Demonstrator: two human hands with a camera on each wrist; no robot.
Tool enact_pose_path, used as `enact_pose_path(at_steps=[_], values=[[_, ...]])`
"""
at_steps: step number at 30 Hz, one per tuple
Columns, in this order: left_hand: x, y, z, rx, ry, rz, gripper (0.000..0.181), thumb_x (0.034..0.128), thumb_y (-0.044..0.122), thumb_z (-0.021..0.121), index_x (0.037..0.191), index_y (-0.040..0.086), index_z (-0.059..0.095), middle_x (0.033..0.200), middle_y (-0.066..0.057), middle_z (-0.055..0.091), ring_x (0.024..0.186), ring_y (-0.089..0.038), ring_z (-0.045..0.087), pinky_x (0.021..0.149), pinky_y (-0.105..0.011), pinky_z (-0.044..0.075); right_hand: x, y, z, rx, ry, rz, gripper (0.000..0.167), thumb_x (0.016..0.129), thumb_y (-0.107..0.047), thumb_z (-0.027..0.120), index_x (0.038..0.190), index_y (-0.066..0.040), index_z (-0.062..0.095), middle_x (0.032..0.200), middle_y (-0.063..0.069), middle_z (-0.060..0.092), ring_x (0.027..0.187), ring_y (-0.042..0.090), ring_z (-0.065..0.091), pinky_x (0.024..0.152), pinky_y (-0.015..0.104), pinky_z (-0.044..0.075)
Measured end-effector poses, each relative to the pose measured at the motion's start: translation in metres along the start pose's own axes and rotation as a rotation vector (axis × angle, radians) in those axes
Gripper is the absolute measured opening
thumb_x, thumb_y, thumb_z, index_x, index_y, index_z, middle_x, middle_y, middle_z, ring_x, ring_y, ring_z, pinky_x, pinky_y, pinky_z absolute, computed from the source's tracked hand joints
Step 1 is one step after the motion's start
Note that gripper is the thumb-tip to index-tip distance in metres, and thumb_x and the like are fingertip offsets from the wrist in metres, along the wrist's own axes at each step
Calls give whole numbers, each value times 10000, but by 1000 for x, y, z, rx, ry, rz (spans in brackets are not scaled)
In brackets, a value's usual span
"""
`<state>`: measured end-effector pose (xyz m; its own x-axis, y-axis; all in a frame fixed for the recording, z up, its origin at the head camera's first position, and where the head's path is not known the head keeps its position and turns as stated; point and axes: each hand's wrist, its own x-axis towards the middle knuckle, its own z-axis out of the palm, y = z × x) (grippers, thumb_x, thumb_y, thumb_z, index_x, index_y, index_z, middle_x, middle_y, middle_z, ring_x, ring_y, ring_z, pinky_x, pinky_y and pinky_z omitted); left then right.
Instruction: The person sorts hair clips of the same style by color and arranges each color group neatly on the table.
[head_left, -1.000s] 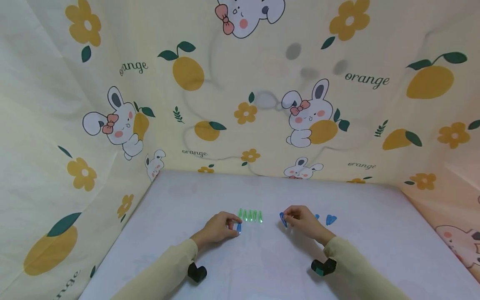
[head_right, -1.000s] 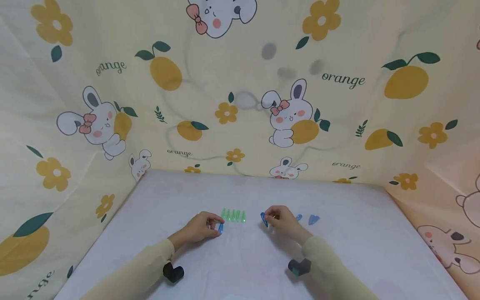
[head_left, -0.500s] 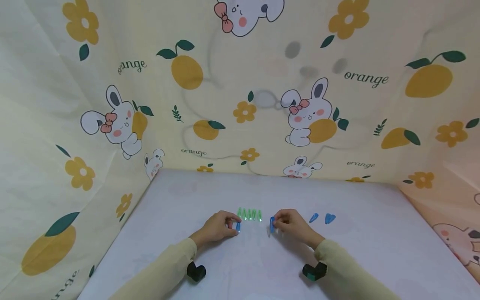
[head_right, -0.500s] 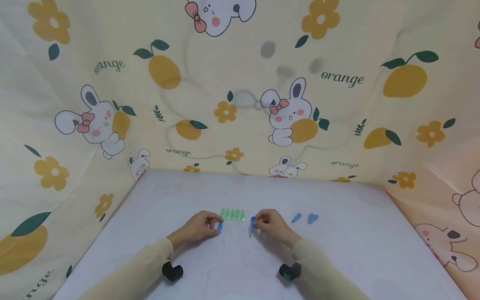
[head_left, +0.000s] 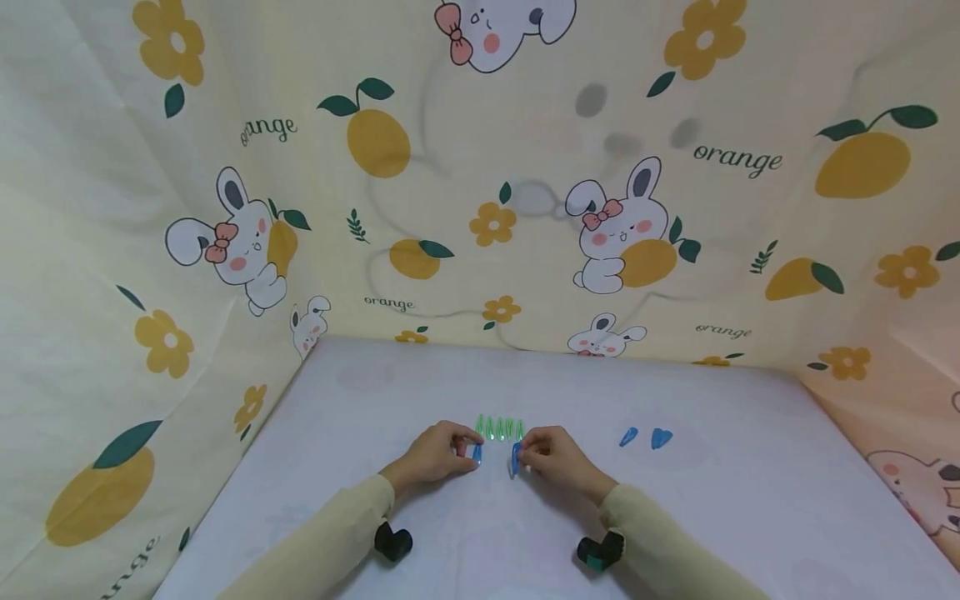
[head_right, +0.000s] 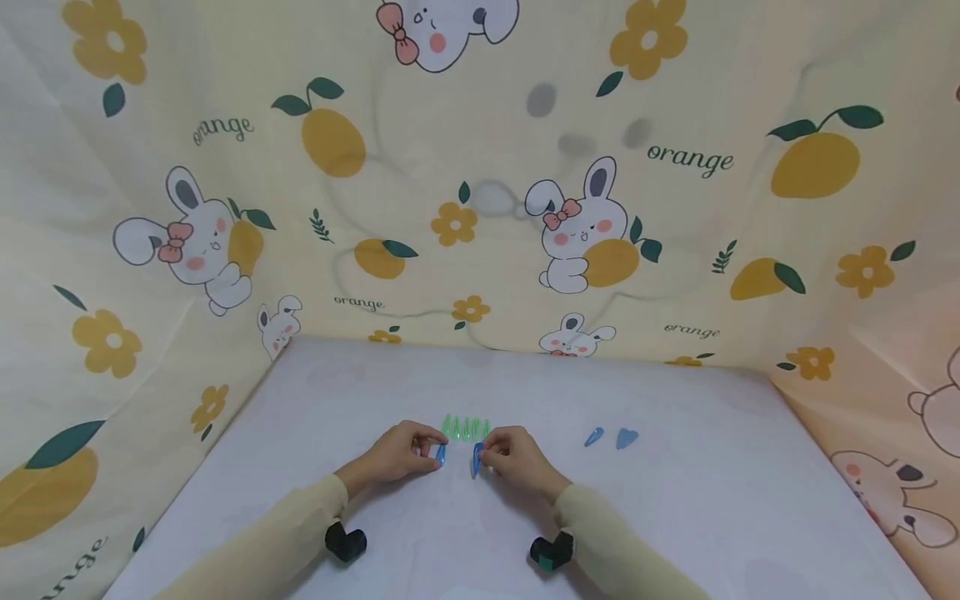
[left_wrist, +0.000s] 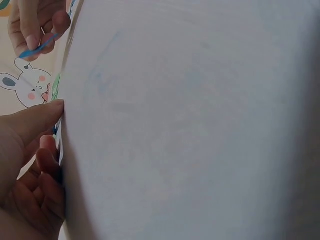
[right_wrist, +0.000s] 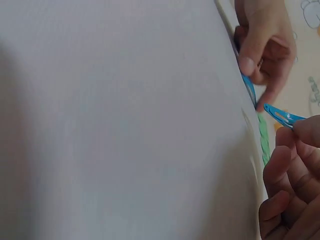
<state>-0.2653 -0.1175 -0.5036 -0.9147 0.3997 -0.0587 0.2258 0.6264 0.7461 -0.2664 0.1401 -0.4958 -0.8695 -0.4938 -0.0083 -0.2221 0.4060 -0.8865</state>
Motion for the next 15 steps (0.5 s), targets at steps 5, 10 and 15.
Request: enact_pose_path(at_steps=[5,10,15], values=[[1,-3,1,0,2,26,318,864,163,794,1176,131,740,719,51,564,636,-88,468,612,-226,367,6,-6,13,-17,-5,-22,137,952,-73,654,961,45,723,821,171,697,644,56,523,590,196,455],[1,-3,0,7,2,32,327,865,161,793,1186,124,737,718,54,566,635,-82,464,609,-223,359,14,-9,23,-58,9,-18,130,948,-89,670,936,13,749,798,100,688,655,61,509,579,197,431],[1,-2,1,13,5,34,332,867,167,792,1192,124,734,715,59,568,626,-77,461,598,-221,359,20,-10,29,-110,63,10,126,937,-98,674,901,-11,758,738,26,663,630,55,497,564,195,406]])
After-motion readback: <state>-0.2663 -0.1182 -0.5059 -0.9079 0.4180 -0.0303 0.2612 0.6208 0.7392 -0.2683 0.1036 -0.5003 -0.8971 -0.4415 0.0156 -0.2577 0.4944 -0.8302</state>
